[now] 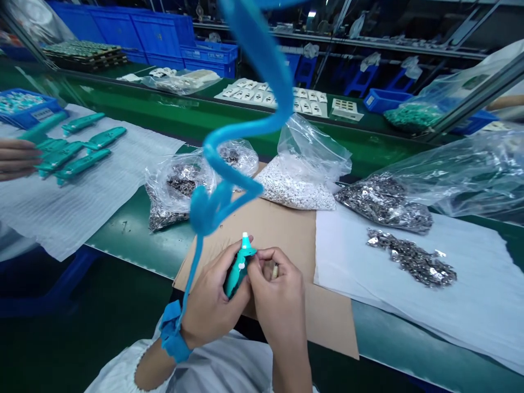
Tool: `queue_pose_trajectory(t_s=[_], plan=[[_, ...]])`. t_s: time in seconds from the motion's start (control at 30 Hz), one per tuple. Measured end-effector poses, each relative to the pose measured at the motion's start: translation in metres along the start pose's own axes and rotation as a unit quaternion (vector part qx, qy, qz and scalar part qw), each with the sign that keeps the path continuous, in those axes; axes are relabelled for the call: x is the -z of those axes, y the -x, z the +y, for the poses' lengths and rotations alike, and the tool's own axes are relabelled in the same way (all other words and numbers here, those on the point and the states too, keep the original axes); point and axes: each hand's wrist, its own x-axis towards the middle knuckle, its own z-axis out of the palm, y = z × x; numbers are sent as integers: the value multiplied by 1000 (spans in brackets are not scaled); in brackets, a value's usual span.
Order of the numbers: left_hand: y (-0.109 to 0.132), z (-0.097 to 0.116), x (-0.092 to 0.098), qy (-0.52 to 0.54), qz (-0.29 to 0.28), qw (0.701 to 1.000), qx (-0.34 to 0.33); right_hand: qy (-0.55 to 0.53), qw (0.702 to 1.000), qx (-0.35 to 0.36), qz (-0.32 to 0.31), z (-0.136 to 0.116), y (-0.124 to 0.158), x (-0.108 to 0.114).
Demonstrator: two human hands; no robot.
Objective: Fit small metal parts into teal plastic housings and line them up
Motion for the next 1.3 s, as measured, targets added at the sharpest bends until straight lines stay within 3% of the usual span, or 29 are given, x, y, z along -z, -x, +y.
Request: queue_pose_trajectory(t_s=[0.37, 0.9, 1.3], plan=[[-9, 3, 0, 53, 17, 995, 86, 2, 1000, 24, 14, 2, -2, -1], [-7, -4, 0, 52, 17, 996, 77, -46, 993, -27, -103, 8, -7, 20], [-7, -4, -1, 59, 23, 994, 84, -61, 993, -22, -97, 8, -5, 18]])
